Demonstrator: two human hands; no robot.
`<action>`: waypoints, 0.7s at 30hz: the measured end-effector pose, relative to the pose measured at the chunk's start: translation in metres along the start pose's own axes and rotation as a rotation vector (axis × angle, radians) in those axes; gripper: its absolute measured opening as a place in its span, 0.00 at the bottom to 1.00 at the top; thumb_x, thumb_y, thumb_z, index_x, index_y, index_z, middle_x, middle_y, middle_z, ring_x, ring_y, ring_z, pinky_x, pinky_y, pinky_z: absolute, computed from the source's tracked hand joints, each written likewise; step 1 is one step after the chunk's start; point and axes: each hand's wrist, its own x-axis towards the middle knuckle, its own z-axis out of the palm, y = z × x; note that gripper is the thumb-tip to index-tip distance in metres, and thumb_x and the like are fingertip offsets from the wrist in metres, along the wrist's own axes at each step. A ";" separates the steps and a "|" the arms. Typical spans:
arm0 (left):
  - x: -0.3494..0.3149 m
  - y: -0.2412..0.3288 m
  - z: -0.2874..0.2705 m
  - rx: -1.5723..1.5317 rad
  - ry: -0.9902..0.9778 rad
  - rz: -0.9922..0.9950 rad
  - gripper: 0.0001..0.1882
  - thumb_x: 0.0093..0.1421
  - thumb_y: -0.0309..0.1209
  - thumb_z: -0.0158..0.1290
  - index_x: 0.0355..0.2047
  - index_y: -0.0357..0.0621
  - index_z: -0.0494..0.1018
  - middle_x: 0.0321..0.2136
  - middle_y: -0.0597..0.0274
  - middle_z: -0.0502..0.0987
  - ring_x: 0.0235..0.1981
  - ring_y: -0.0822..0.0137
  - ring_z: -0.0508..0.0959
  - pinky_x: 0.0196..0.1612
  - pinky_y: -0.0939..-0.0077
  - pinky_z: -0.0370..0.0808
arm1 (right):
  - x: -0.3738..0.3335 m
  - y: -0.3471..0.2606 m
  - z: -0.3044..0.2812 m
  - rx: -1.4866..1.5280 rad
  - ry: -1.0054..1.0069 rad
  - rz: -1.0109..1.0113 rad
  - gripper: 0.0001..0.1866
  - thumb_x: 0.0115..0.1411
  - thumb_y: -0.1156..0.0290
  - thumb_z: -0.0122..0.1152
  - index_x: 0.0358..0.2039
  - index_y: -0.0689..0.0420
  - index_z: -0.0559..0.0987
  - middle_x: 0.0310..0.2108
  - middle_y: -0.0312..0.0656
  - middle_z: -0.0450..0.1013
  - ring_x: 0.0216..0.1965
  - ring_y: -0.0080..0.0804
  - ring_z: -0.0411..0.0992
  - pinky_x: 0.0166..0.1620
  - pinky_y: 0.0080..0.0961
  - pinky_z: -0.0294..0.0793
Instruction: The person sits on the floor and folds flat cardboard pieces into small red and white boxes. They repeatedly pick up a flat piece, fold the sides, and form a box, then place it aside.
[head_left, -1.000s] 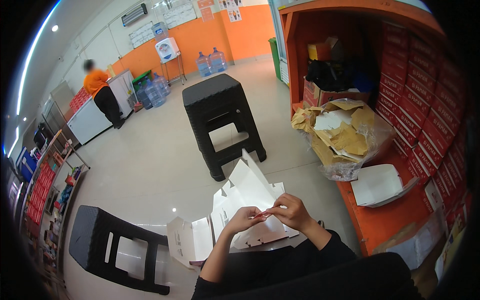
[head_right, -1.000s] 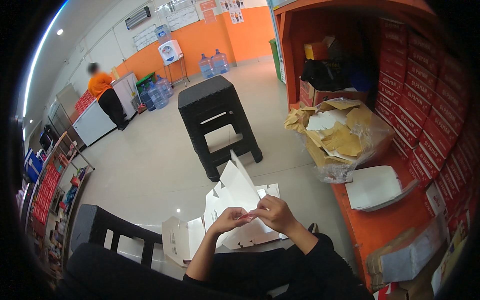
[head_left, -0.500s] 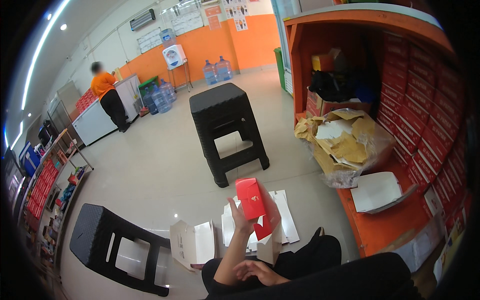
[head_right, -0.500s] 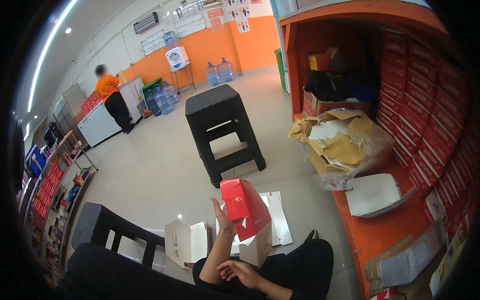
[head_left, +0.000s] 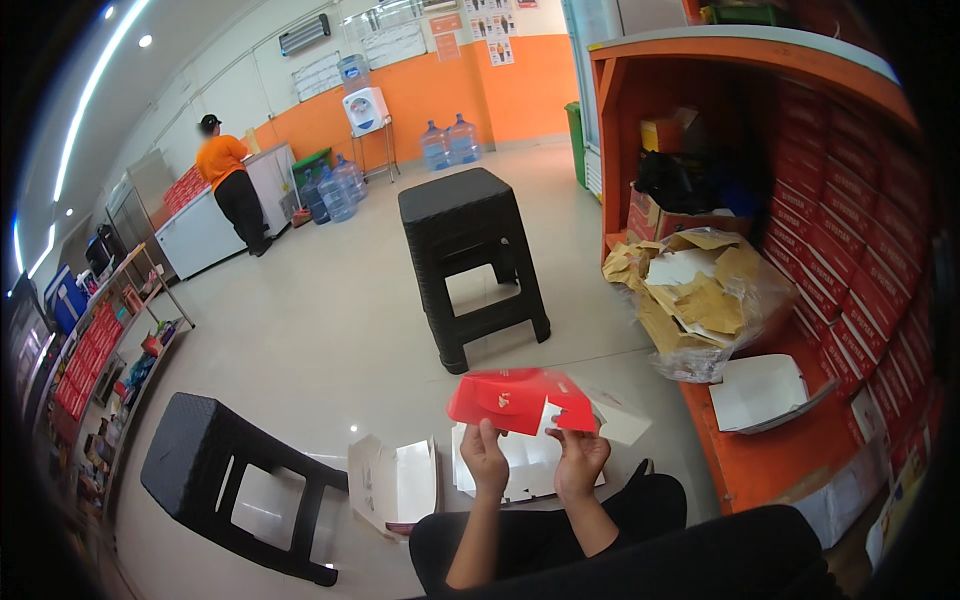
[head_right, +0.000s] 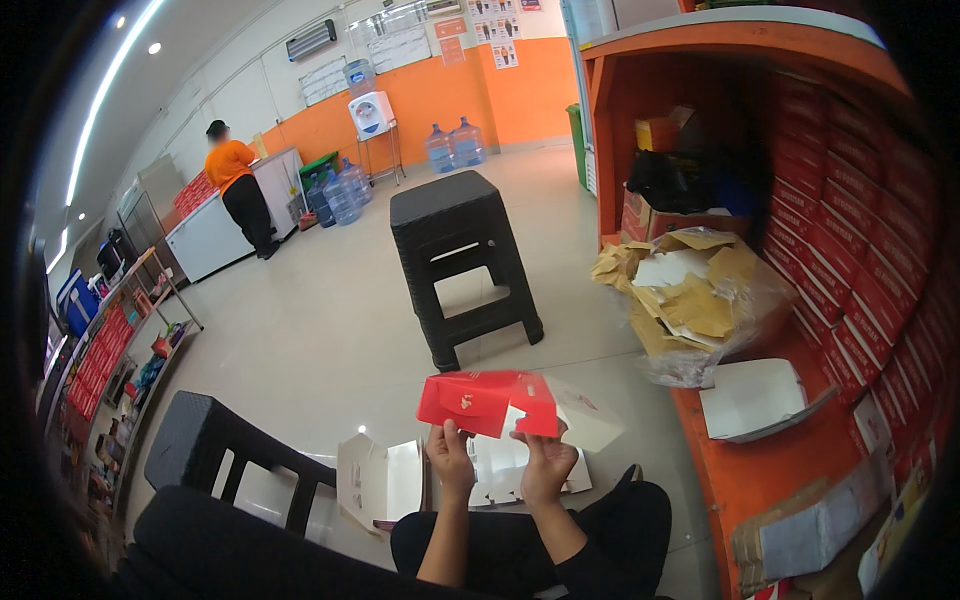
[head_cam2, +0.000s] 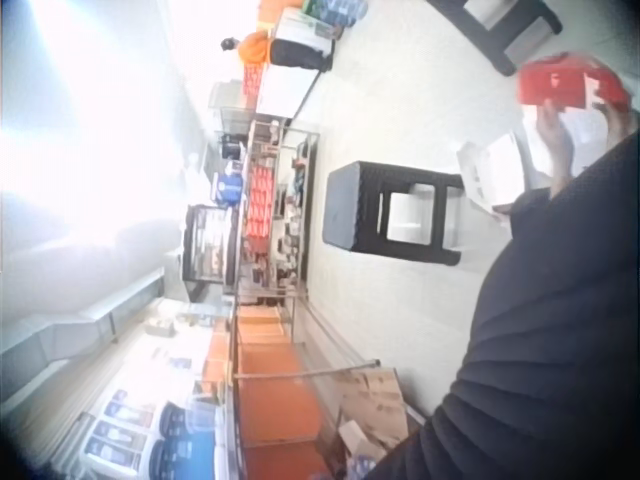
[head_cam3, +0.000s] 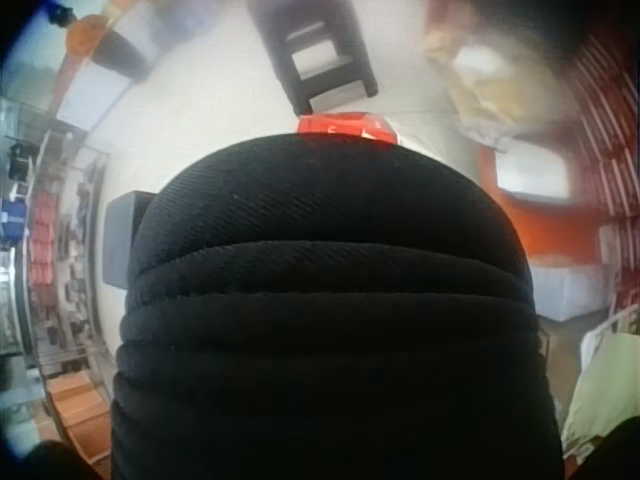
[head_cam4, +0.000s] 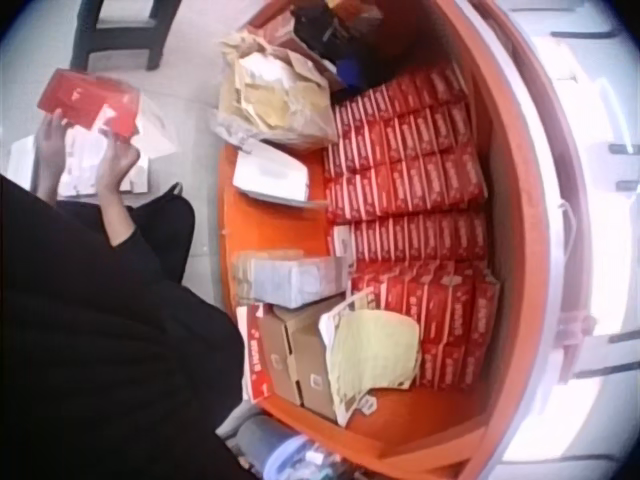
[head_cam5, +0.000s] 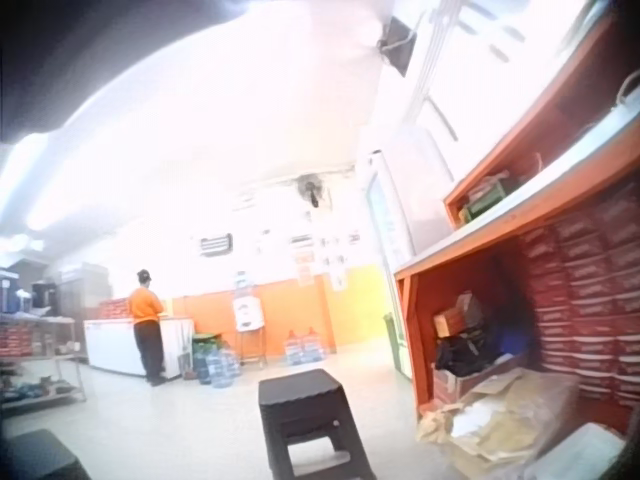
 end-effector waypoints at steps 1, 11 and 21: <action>-0.002 0.002 0.001 0.009 0.015 0.013 0.12 0.66 0.29 0.38 0.30 0.35 0.67 0.23 0.63 0.70 0.26 0.76 0.67 0.33 0.80 0.66 | 0.002 -0.001 0.002 0.049 -0.018 -0.028 0.09 0.58 0.79 0.50 0.40 0.66 0.72 0.31 0.42 0.71 0.35 0.32 0.73 0.34 0.28 0.77; -0.020 0.005 -0.012 -0.015 0.219 -0.050 0.12 0.63 0.30 0.46 0.26 0.34 0.70 0.23 0.59 0.76 0.25 0.75 0.74 0.31 0.83 0.70 | 0.022 -0.015 -0.007 -0.235 -0.156 -0.012 0.09 0.57 0.74 0.58 0.33 0.67 0.76 0.27 0.44 0.75 0.24 0.27 0.74 0.27 0.23 0.75; -0.054 0.026 0.012 -0.159 0.358 0.010 0.07 0.60 0.24 0.49 0.28 0.32 0.75 0.26 0.61 0.78 0.29 0.76 0.75 0.34 0.83 0.70 | 0.001 -0.016 0.003 -0.098 -0.248 0.358 0.12 0.53 0.80 0.60 0.40 0.67 0.73 0.27 0.41 0.73 0.25 0.25 0.72 0.31 0.20 0.74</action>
